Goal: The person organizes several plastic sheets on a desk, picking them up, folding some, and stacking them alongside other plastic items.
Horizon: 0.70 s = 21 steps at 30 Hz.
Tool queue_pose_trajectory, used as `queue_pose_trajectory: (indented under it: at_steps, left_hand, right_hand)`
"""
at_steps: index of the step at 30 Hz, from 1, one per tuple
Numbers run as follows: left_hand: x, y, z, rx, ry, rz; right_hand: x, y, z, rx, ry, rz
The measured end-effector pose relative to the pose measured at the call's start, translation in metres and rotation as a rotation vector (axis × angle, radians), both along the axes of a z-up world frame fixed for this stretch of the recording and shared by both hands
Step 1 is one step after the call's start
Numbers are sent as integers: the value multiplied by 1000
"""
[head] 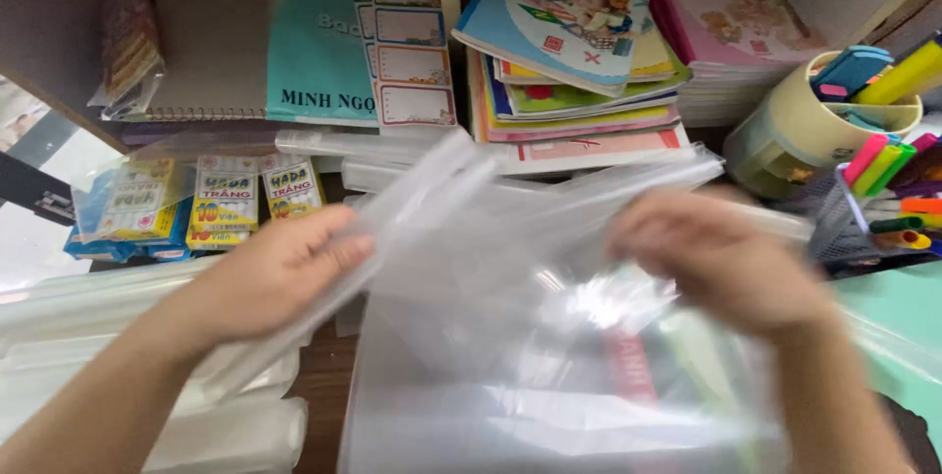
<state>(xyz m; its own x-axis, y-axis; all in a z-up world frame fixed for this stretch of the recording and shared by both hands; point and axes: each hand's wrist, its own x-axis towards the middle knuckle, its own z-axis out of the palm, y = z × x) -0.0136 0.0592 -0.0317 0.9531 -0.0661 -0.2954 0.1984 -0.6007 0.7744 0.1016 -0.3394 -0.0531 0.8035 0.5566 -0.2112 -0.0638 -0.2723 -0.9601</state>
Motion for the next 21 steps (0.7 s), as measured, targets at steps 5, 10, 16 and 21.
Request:
queue_pose_trajectory:
  at_steps: [5, 10, 16, 21]
  left_hand:
    - [2, 6, -3, -3, -43, 97]
    - [-11, -22, 10, 35, -77, 52]
    - [-15, -53, 27, 219, -13, 90]
    - [-13, -61, 15, 220, -109, 111]
  right_hand:
    - [-46, 101, -39, -211, -334, 613]
    - [-52, 127, -43, -508, -665, 373]
    - [-32, 102, -29, 49, -394, 187]
    - [-46, 93, -14, 578, 146, 158]
